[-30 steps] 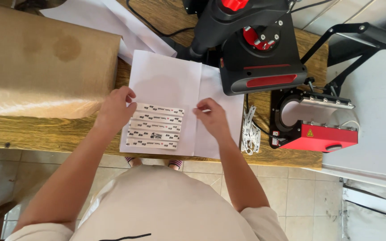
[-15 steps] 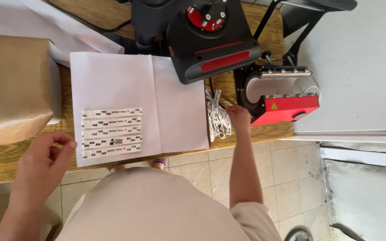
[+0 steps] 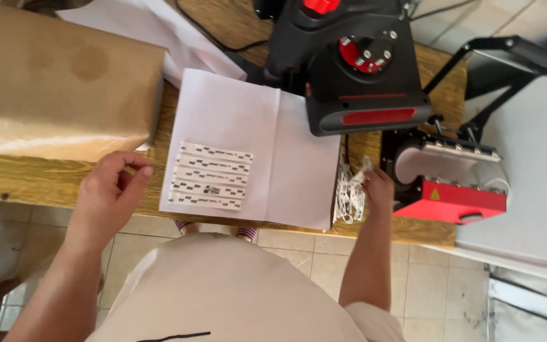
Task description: Peeling small printed labels from a backing sheet and arranging them on a template for heat transfer.
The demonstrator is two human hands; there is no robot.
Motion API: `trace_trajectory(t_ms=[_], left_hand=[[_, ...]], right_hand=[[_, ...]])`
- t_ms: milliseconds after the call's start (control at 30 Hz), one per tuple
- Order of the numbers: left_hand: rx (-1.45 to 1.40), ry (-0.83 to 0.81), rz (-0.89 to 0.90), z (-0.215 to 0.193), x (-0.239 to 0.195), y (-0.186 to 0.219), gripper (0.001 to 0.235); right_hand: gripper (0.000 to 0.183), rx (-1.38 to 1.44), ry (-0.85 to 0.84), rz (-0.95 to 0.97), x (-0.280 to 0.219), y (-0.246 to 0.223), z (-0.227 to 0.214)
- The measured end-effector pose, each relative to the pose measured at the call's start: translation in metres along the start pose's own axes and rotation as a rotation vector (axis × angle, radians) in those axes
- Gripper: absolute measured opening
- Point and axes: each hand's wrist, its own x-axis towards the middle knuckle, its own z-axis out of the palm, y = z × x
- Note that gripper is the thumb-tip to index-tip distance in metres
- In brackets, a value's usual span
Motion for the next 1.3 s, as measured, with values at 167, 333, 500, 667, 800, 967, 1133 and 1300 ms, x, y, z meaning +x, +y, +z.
trace_trajectory(t_ms=[167, 333, 500, 667, 800, 967, 1133, 1300], left_hand=[[-0.136, 0.046, 0.033, -0.010, 0.003, 0.010, 0.016], [-0.307, -0.014, 0.392, 0.037, 0.031, 0.031, 0.018], [-0.506, -0.582, 0.209, 0.066, 0.049, 0.077, 0.072], [-0.778, -0.907, -0.097, 0.099, 0.052, 0.049, 0.049], [-0.787, -0.732, 0.002, 0.099, 0.057, 0.029, 0.026], [-0.626, -0.477, -0.004, 0.073, 0.062, 0.034, 0.018], [-0.407, -0.333, 0.003, 0.067, 0.077, 0.014, 0.019], [-0.254, -0.197, 0.007, 0.063, 0.093, 0.002, 0.018]], right_hand=[[0.034, 0.420, -0.382, -0.209, -0.086, -0.053, -0.049], [0.054, 0.279, -0.665, -0.621, -0.179, -0.129, 0.007], [0.062, 0.237, -0.884, -0.768, -0.241, -0.158, 0.081], [0.038, 0.191, -0.948, -0.662, -0.249, -0.163, 0.106], [0.039, 0.093, -0.830, -0.641, -0.241, -0.160, 0.103], [0.022, 0.061, -0.681, -0.626, -0.222, -0.138, 0.108], [0.016, 0.124, -0.652, -0.562, -0.194, -0.128, 0.123], [0.013, 0.094, -0.667, -0.525, -0.186, -0.126, 0.154]])
